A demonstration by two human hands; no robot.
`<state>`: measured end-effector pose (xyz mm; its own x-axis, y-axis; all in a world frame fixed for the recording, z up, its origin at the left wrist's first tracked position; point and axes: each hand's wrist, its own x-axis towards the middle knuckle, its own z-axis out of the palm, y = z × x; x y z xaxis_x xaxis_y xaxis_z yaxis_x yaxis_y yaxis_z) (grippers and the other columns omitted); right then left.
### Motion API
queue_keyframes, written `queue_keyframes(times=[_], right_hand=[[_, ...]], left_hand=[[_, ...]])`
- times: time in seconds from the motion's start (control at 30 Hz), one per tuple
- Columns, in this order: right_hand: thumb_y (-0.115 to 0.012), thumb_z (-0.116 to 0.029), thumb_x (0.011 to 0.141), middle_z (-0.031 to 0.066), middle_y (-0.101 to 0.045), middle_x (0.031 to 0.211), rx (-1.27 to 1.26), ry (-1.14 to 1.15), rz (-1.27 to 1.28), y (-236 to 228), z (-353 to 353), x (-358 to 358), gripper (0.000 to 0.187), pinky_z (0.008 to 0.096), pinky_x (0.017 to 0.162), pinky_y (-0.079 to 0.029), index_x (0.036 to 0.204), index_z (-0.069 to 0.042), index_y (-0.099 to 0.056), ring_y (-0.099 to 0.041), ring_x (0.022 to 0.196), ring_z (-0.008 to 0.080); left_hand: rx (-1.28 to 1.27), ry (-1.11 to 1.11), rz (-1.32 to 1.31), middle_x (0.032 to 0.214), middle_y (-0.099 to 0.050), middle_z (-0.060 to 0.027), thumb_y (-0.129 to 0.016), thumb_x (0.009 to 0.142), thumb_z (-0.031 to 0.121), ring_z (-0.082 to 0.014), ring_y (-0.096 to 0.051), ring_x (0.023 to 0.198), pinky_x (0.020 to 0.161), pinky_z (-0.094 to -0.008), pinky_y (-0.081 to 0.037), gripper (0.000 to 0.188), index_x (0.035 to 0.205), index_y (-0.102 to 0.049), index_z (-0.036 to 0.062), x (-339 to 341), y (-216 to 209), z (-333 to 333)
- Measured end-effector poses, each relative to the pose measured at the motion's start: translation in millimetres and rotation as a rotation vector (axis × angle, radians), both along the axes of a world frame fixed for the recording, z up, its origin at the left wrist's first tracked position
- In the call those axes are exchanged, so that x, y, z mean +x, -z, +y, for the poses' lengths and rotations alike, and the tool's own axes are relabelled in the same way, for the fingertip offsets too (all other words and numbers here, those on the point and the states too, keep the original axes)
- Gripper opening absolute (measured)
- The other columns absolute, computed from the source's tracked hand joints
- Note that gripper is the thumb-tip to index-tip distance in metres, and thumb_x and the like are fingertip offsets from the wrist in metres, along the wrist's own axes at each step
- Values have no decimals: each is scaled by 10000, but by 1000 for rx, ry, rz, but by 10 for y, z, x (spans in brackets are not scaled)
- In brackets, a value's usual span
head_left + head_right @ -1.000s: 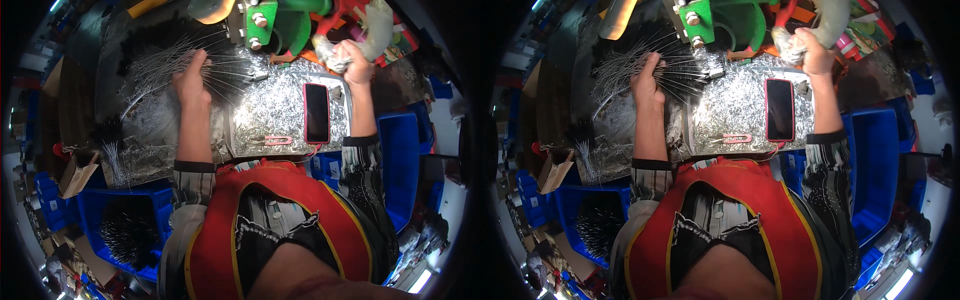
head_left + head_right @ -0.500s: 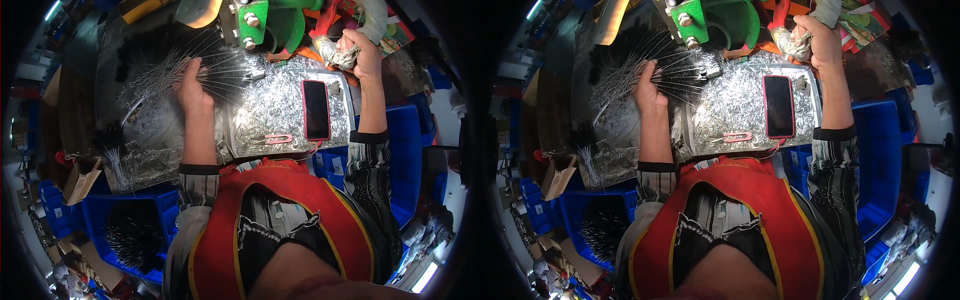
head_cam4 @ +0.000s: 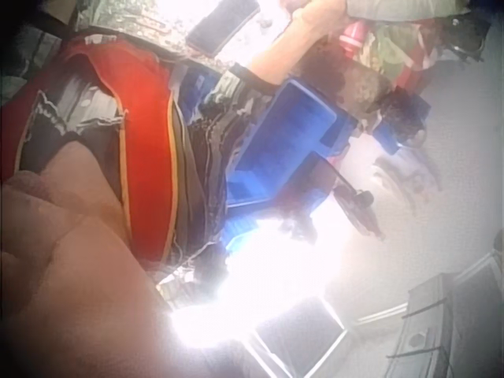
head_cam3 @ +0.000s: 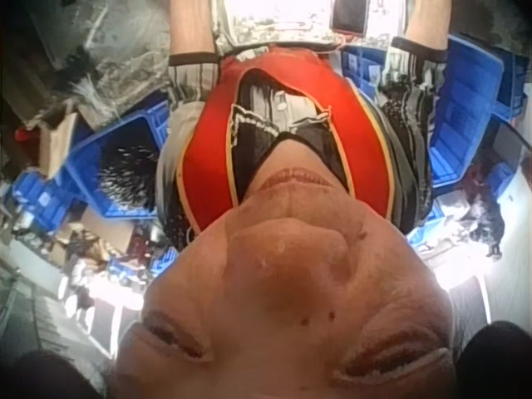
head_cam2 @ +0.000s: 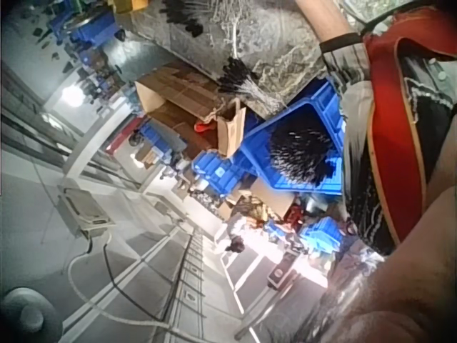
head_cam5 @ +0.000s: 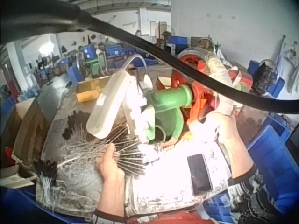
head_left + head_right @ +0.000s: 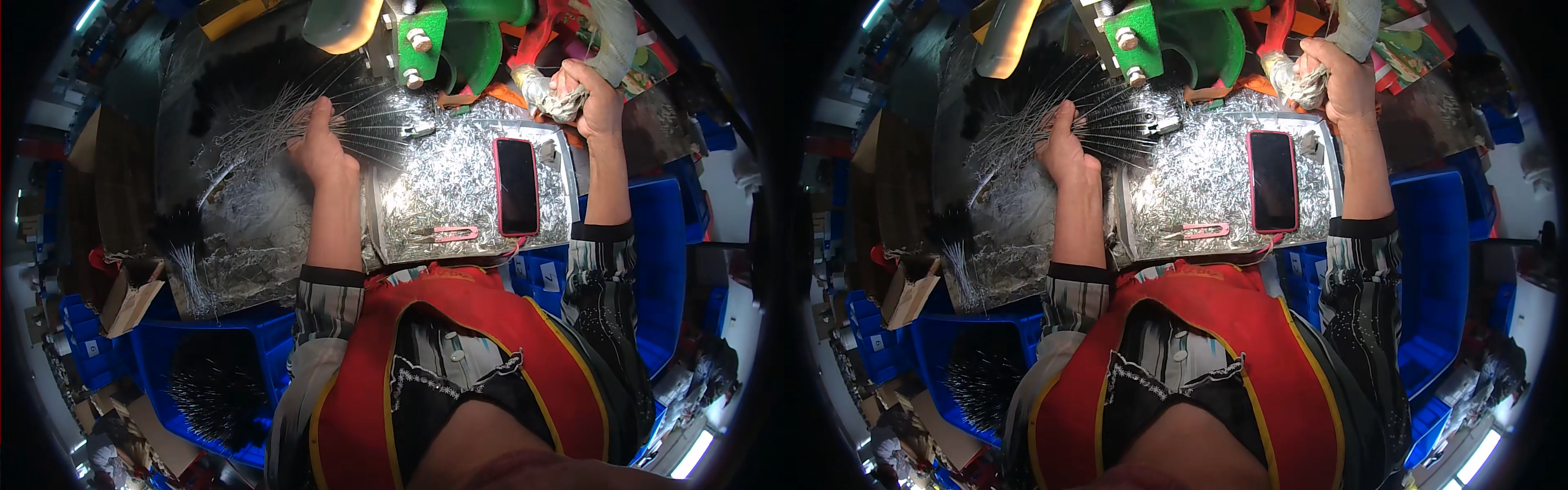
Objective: Assembling bundles of synthetic bristles and securing them using a benchtop machine in a workshop.
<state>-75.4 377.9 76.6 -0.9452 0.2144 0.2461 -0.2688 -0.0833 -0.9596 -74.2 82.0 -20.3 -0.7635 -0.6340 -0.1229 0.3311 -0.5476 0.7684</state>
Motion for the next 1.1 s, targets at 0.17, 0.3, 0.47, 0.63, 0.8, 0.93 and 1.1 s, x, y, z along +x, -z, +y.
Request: queue_keyframes(times=[0.17,0.3,0.47,0.63,0.8,0.93,1.1], right_hand=[[-534,-115,760,63,-416,465,8,-100,-112,-160,64,-14,343,287,578,-388,452,-69,-392,-456,520,174],[-576,-154,746,59,-433,458,67,-133,-167,-385,125,-20,338,276,537,-390,461,-70,-415,-471,490,169],[-606,-148,724,62,-451,460,60,-190,-136,-338,164,-32,306,270,517,-396,483,-57,-441,-476,474,166],[-505,-75,775,85,-465,570,166,-14,347,482,104,-134,249,288,616,-410,541,-29,-430,-501,598,189],[-485,-102,784,91,-456,564,12,-109,55,303,160,-117,290,295,638,-398,511,-41,-408,-474,602,198],[-503,-139,786,71,-417,493,-1,-143,-114,-46,77,-26,361,289,624,-390,456,-68,-374,-446,548,185],[-507,-145,789,67,-411,461,49,-107,-88,-138,104,-4,372,293,609,-387,449,-78,-373,-445,525,178]], left_hand=[[0,-17,-43,869,-586,-93,-652,684,-74,-156,-579,728,691,-269,-497,258,899,-524,-14,27,-23,-3],[-22,23,-55,836,-587,-91,-646,697,-64,-154,-575,711,677,-269,-492,235,884,-514,-11,27,-14,-11],[-13,5,-48,817,-588,-90,-643,700,-59,-153,-572,707,664,-269,-488,226,881,-515,-13,8,-24,7],[-2,-8,-60,815,-588,-95,-645,696,-60,-155,-571,704,657,-278,-486,223,875,-519,-18,5,-86,-2],[-72,70,-72,798,-584,-85,-632,699,-64,-160,-559,681,619,-274,-467,200,862,-538,0,-71,-101,-187],[-98,53,-97,789,-584,-87,-634,692,-72,-162,-555,671,608,-277,-465,206,868,-547,-9,-46,-111,-269],[-72,38,-131,801,-586,-96,-633,690,-79,-173,-563,685,628,-289,-479,210,875,-551,-24,-81,-125,-228]])
